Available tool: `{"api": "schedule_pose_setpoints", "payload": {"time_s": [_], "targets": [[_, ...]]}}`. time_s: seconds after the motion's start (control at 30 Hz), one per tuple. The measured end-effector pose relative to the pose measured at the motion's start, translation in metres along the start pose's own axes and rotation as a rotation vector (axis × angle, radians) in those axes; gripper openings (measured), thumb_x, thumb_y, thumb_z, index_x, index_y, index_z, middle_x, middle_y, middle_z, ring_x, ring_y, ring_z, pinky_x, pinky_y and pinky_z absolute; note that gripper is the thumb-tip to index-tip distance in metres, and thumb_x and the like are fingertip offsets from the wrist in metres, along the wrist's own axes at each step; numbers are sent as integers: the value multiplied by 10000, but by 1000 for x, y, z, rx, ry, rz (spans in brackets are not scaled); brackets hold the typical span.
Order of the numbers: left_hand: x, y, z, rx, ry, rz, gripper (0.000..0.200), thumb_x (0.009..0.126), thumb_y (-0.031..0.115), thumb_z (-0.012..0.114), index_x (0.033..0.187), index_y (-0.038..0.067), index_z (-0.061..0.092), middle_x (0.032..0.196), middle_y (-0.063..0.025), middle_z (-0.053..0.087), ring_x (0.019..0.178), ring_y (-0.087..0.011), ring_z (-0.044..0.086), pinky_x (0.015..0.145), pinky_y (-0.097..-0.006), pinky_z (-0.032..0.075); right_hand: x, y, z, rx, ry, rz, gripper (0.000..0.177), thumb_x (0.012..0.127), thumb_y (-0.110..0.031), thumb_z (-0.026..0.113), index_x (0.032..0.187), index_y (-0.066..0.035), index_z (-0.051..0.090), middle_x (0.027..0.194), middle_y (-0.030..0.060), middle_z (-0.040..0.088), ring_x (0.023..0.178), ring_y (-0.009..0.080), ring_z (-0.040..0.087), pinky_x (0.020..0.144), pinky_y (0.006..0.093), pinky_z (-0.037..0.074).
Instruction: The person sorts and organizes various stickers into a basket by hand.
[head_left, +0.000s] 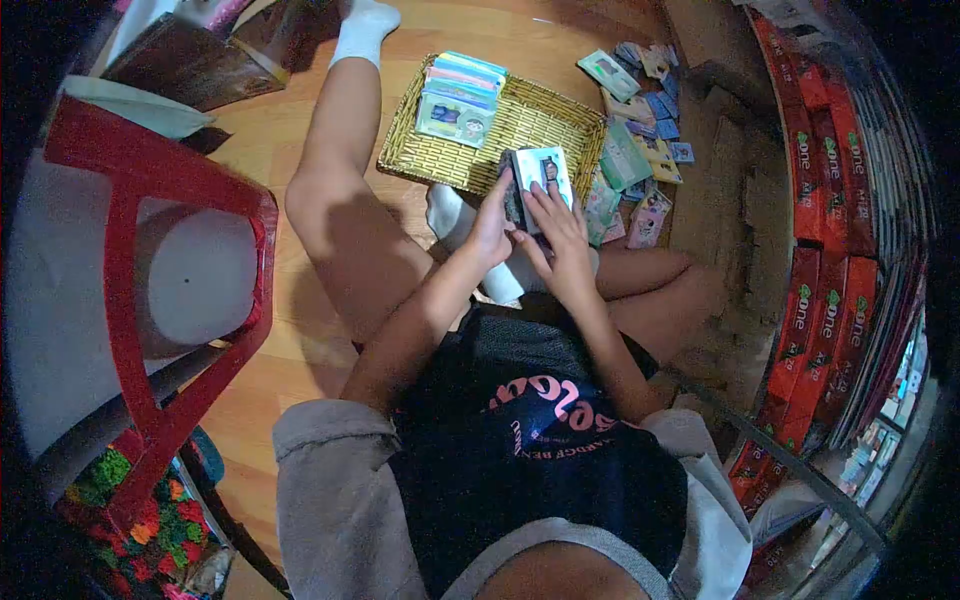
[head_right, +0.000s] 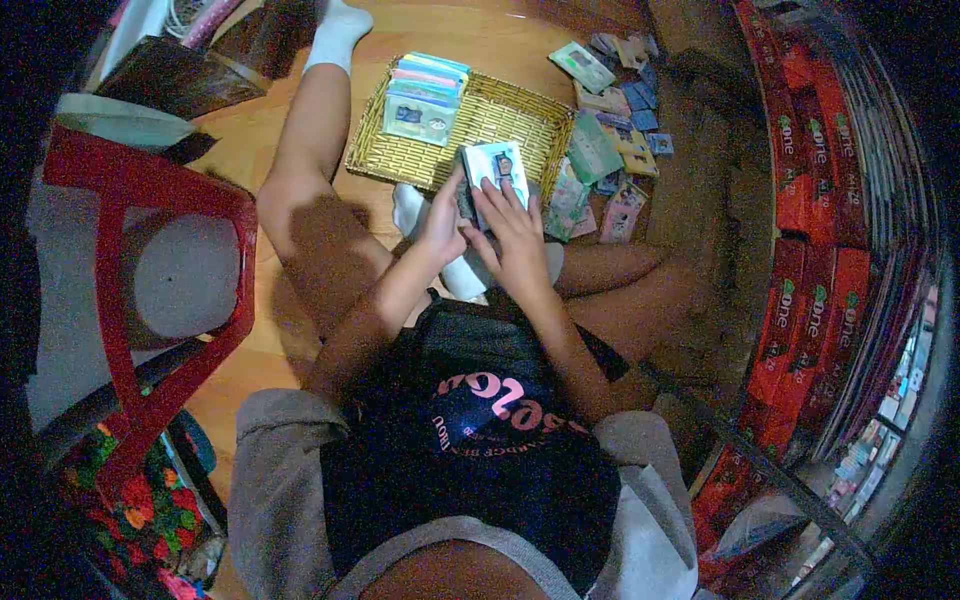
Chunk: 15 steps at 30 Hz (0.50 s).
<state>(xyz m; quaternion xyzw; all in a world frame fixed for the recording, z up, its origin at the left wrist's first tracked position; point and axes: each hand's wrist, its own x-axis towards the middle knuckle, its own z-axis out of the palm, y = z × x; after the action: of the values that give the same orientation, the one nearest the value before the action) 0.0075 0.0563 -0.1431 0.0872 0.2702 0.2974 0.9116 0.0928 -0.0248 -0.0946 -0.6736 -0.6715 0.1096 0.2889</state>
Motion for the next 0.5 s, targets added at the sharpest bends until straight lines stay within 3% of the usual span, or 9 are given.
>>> {"api": "schedule_pose_setpoints", "payload": {"time_s": [0.13, 0.23, 0.33, 0.5], "targets": [[-2, 5, 2, -11, -40, 24, 424, 861, 403, 374, 1137, 94, 463, 1086, -51, 526, 1000, -170, 490, 839, -312, 383, 4, -3, 2, -61, 0, 65, 441, 739, -169, 580, 1168, -144, 481, 1263, 95, 391, 1184, 285, 338, 965, 463, 222], [-4, 3, 2, 4, -31, 56, 413, 871, 383, 361, 1145, 88, 452, 1107, -61, 513, 1017, -175, 480, 867, -320, 366, 12, 4, 5, 47, 148, 141, 370, 723, -161, 600, 1087, -116, 552, 1224, 189, 401, 1140, 321, 382, 933, 404, 298], [-7, 6, 7, -55, -63, 81, 409, 880, 367, 347, 1161, 83, 430, 1117, -68, 506, 1034, -184, 470, 893, -333, 347, 20, 7, -3, 206, 245, 195, 358, 708, -89, 612, 1063, -89, 567, 1232, 210, 387, 1113, 342, 411, 898, 362, 353], [-7, 12, 8, -225, -154, 90, 394, 882, 327, 350, 1154, 53, 425, 1132, -92, 497, 1049, -218, 462, 912, -356, 342, 9, 4, -8, 212, 241, 205, 371, 732, -116, 614, 1098, -116, 555, 1304, 217, 278, 1201, 310, 301, 961, 359, 259]]}}
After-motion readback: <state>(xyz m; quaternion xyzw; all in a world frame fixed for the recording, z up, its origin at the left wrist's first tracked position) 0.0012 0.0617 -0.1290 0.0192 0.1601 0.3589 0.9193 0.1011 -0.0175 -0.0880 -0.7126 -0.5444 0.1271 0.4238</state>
